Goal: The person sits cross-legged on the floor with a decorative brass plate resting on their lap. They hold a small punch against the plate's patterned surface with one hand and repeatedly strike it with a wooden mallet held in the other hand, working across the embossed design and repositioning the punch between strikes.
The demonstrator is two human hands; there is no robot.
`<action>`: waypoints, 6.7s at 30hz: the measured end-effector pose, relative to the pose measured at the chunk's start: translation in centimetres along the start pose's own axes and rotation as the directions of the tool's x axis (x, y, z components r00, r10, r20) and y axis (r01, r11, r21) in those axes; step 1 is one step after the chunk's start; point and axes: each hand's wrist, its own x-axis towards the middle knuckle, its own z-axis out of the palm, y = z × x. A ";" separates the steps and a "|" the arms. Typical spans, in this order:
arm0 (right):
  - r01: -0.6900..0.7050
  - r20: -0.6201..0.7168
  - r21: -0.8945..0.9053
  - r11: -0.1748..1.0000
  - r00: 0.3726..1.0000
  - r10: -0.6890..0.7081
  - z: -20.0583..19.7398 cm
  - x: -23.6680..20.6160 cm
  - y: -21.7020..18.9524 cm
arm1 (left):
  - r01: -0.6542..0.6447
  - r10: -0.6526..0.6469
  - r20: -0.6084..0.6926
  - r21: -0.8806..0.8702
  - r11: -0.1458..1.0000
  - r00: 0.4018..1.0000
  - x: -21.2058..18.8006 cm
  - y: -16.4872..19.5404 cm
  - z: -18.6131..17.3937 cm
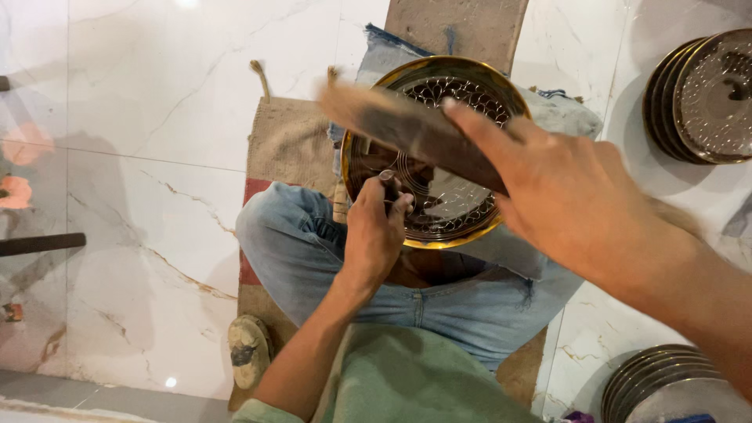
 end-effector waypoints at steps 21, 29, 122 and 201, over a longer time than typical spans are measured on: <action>-0.229 -0.216 0.303 0.925 0.929 0.301 16.3 -5.3 4.7 | -0.553 0.458 0.551 0.008 0.833 0.697 5.2 1.5 -1.0; -0.187 -0.321 0.791 0.583 0.684 0.655 25.7 -7.8 -0.8 | -0.590 0.275 0.862 0.034 0.807 0.425 7.7 2.9 0.0; -0.400 -0.085 0.759 0.514 0.721 0.687 28.6 -8.2 -1.1 | -0.758 0.552 0.798 -0.200 0.621 0.242 8.8 3.0 1.9; -0.133 -0.289 0.841 0.525 0.710 0.642 24.5 -6.4 3.3 | -0.770 0.627 0.699 -0.173 0.614 0.344 9.0 2.2 1.1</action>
